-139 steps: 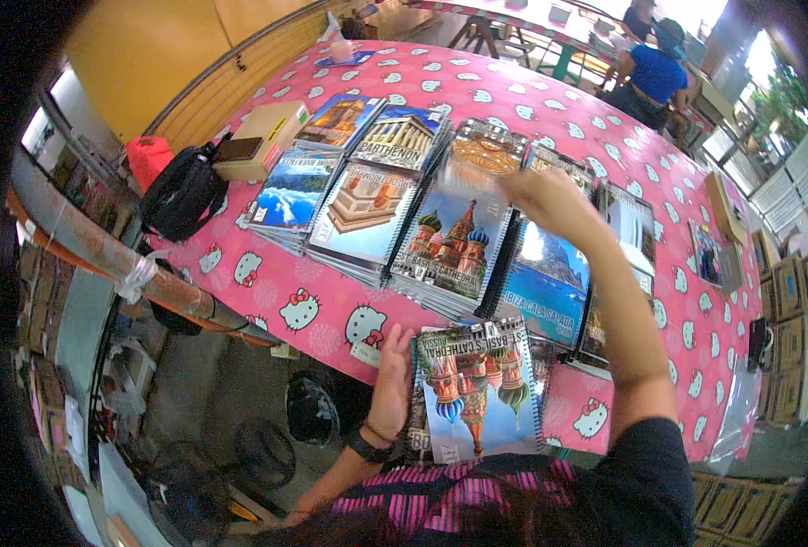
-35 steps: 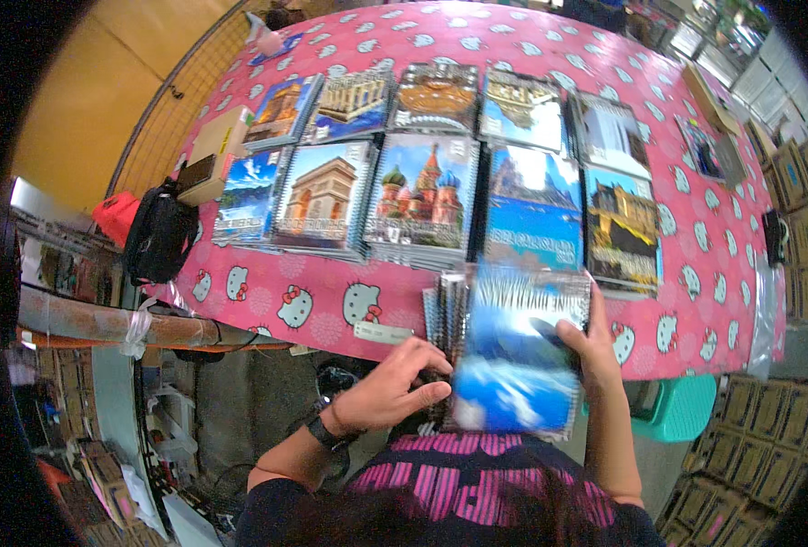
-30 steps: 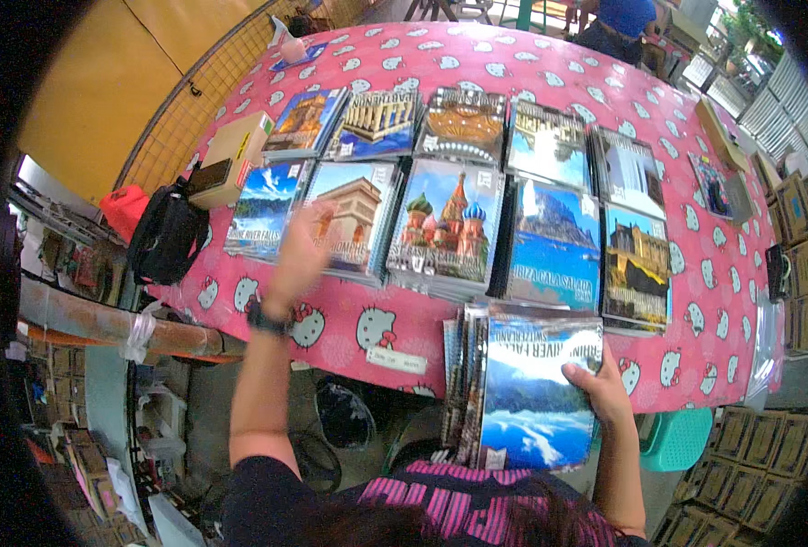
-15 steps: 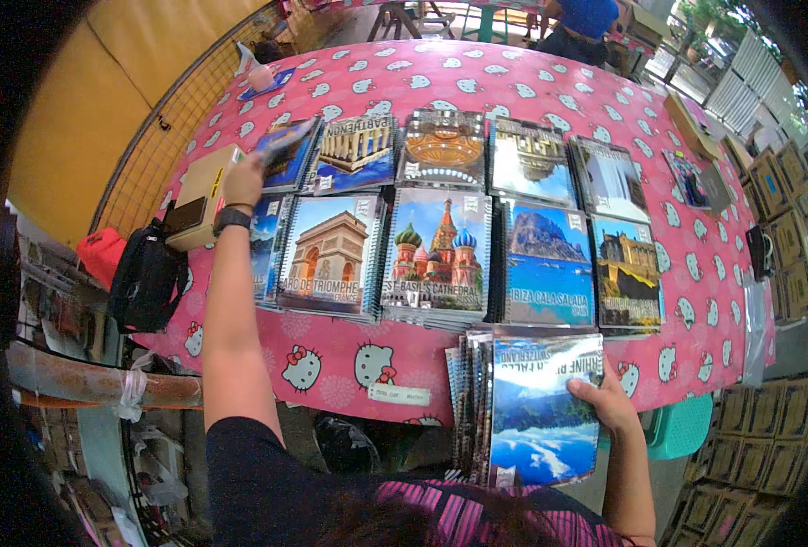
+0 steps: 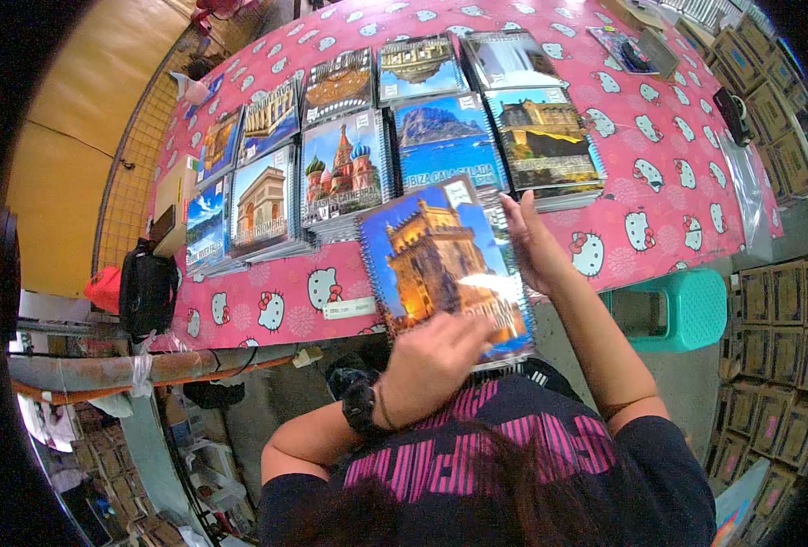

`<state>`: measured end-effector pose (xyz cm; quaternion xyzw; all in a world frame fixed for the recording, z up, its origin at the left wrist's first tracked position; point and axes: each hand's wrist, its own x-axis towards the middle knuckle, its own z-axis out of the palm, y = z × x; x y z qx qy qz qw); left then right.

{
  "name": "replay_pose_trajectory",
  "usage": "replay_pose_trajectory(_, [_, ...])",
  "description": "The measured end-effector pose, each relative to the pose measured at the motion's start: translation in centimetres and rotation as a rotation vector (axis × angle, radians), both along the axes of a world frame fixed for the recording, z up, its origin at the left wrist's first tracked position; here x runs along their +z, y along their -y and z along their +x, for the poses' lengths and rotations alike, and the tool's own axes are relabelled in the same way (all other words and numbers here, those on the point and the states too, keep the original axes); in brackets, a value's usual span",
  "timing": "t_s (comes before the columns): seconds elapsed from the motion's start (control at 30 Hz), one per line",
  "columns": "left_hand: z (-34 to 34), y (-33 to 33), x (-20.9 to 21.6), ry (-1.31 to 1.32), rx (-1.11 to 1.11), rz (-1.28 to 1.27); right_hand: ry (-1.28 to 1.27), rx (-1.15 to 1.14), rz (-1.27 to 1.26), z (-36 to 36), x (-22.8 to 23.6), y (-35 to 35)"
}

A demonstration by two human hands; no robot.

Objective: The person sorts various spiral-bound notebooks by design and stacks them into groups on a table.

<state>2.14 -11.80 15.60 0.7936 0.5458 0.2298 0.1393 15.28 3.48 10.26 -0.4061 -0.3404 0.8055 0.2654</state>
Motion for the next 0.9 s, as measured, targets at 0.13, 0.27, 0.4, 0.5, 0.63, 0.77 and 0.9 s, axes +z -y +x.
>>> replay_pose_trajectory(0.13, [-2.2, -1.4, 1.4, 0.568, 0.214, -0.069, -0.042, 0.154, 0.187, 2.2, -5.3, -1.1])
replay_pose_trajectory(0.27, [-8.8, 1.1, -7.4, 1.315, 0.805, -0.088, -0.015, 0.086, 0.218, 4.1, -6.5, -1.1])
replay_pose_trajectory(0.4, [-8.4, 4.1, -16.9, 1.403, 0.888, -0.653, -0.079, 0.185, 0.035, 5.0, -7.8, 0.4])
replay_pose_trajectory(0.5, [-5.2, 3.3, -16.8, 1.661, 0.631, -0.779, 0.112, 0.156, 0.358, 5.2, -12.5, 1.1])
replay_pose_trajectory(0.63, [-1.9, 5.6, -16.6, 1.715, 0.650, -0.884, -0.012, 0.187, 0.211, 6.2, -10.3, 3.5])
replay_pose_trajectory(0.77, [-2.7, 3.9, -13.8, 1.819, 0.453, -0.991, -0.138, 0.143, 0.083, 7.9, -10.1, 5.5])
replay_pose_trajectory(0.9, [-3.6, 4.4, -15.1, 1.667, 0.448, -1.056, -0.409, 0.105, -0.084, 9.3, -8.5, 5.3])
